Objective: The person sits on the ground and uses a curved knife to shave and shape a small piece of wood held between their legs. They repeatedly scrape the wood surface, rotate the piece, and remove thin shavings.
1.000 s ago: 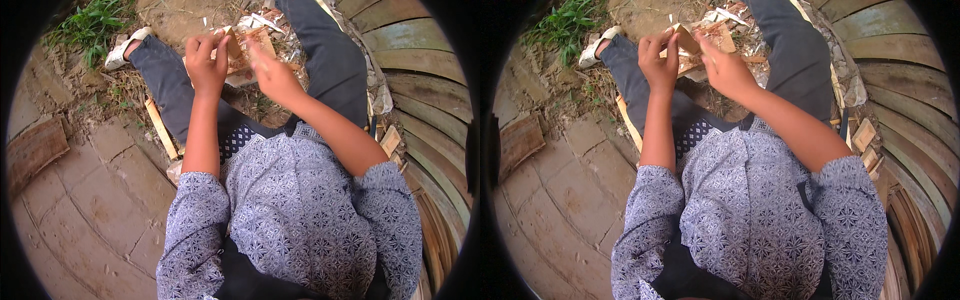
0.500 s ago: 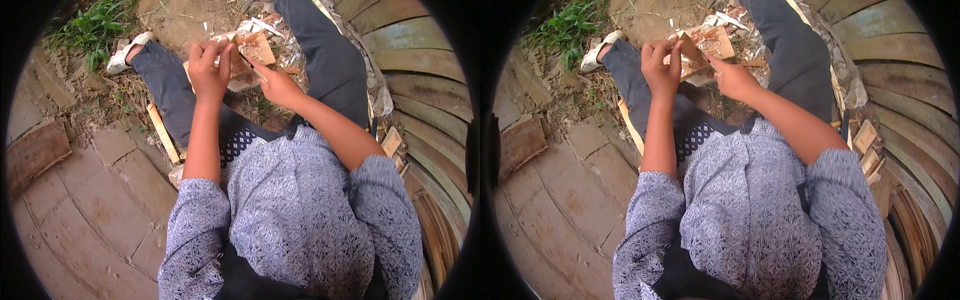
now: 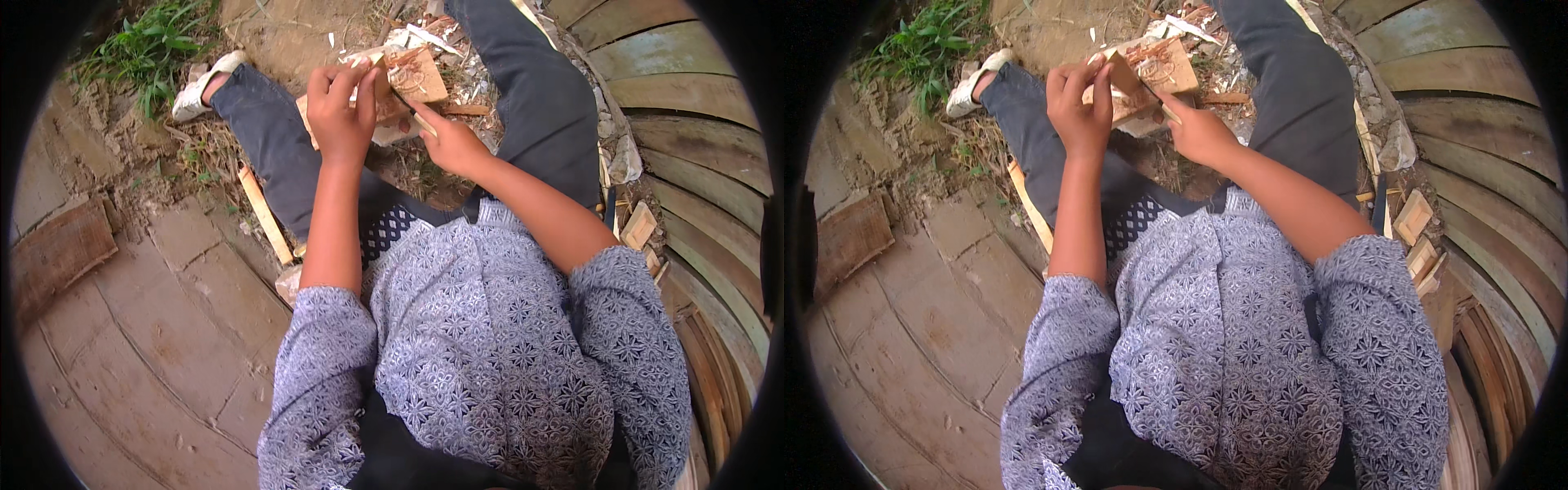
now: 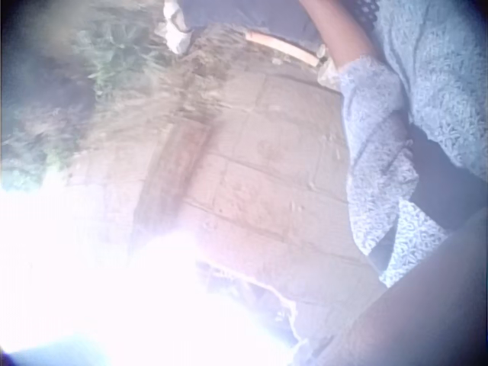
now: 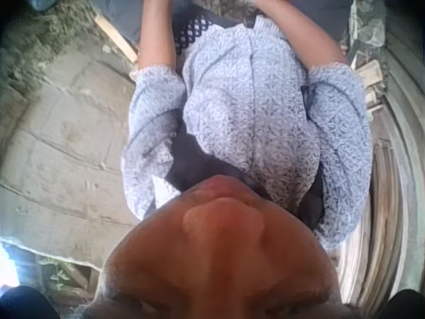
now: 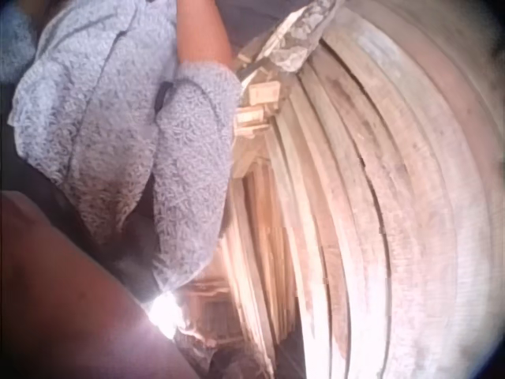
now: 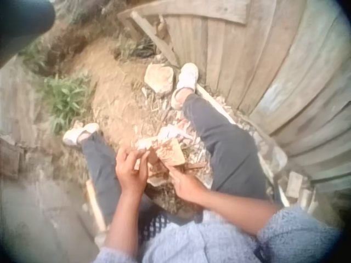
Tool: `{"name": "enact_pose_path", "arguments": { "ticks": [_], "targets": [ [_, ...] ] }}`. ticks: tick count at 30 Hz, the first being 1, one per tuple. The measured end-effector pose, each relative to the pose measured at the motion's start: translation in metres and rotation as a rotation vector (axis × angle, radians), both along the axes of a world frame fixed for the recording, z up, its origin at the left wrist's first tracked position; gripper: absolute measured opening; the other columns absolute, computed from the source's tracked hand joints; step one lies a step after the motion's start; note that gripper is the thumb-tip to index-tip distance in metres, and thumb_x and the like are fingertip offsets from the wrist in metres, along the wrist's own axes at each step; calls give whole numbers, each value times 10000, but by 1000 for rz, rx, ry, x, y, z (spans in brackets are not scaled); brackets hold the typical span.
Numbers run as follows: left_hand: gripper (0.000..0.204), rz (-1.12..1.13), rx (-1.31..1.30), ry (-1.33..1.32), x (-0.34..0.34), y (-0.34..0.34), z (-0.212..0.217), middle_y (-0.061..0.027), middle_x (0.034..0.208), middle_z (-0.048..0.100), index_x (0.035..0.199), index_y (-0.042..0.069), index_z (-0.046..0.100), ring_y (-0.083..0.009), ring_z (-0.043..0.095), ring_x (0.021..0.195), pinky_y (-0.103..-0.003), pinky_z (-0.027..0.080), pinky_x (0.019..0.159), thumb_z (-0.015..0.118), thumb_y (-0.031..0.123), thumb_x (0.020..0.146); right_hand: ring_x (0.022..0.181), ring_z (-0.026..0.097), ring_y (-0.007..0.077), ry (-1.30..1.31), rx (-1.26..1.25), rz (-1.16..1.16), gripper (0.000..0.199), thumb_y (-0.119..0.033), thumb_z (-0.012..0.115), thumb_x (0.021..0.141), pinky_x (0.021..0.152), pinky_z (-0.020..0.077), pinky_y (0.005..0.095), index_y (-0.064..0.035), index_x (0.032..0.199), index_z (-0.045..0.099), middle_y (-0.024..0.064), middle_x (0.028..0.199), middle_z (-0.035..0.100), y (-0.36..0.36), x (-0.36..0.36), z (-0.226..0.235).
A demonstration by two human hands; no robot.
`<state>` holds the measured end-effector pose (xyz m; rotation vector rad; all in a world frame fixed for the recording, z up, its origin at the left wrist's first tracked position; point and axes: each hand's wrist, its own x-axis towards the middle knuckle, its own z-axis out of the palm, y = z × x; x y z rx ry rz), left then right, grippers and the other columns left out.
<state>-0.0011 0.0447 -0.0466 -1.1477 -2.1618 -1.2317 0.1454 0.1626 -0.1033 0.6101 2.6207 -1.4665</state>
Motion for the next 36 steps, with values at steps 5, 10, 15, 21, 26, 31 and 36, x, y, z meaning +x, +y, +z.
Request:
{"name": "enact_pose_path", "arguments": {
  "ticks": [5, 10, 15, 21, 26, 31, 36],
  "targets": [
    [133, 5, -5, 24, -10, -2, 0, -112, 890, 661, 965, 34, 757, -224, 668, 789, -324, 545, 681, 810, 36, 843, 1086, 705, 307, -12, -79, 19, 538, -276, 539, 1052, 946, 530, 380, -240, 1577, 427, 237, 1202, 712, 17, -12, 6],
    [146, -1, 2, 24, -5, -9, 0, -120, 927, 652, 1001, 15, 757, -197, 683, 823, -292, 593, 690, 799, 5, 861, 1042, 708, 350, 149, -203, -145, 507, -319, 499, 1059, 911, 545, 447, -229, 1556, 448, 221, 1162, 716, 15, -9, 83],
    [143, -3, -30, 31, -6, -8, 1, -131, 938, 658, 1002, 6, 748, -212, 701, 860, -309, 610, 742, 788, -2, 865, 1003, 705, 374, -36, 7, 12, 472, -286, 476, 1052, 891, 543, 464, -220, 1519, 505, 215, 1133, 718, 5, -5, 4],
    [138, -2, -27, 36, -6, -12, 1, -131, 955, 676, 988, 13, 745, -231, 710, 897, -318, 595, 770, 783, -15, 859, 883, 719, 338, 122, -16, 18, 474, -266, 482, 1056, 833, 543, 418, -230, 1528, 497, 199, 1022, 740, 20, -17, 25],
    [149, -9, -26, 36, 2, -26, 1, -148, 995, 698, 980, 23, 740, -261, 711, 935, -342, 574, 820, 762, -47, 850, 940, 702, 406, 77, -104, -70, 491, -297, 470, 1047, 842, 549, 511, -269, 1537, 469, 216, 1071, 721, 6, -2, 57],
    [162, -46, -105, 0, 23, -43, 6, -166, 1053, 712, 977, 27, 716, -280, 713, 970, -356, 577, 832, 735, -79, 856, 770, 713, 361, 30, 42, 63, 514, -218, 496, 1046, 761, 555, 432, -254, 1557, 449, 214, 941, 729, 1, 6, 14],
    [196, -40, -147, 21, 31, -71, 1, -170, 1109, 708, 999, 36, 691, -291, 719, 996, -361, 584, 834, 735, -92, 857, 998, 697, 359, 96, -126, 56, 473, -184, 504, 1026, 897, 529, 445, -148, 1498, 506, 181, 1133, 726, 16, 5, 12]
  ]
}}
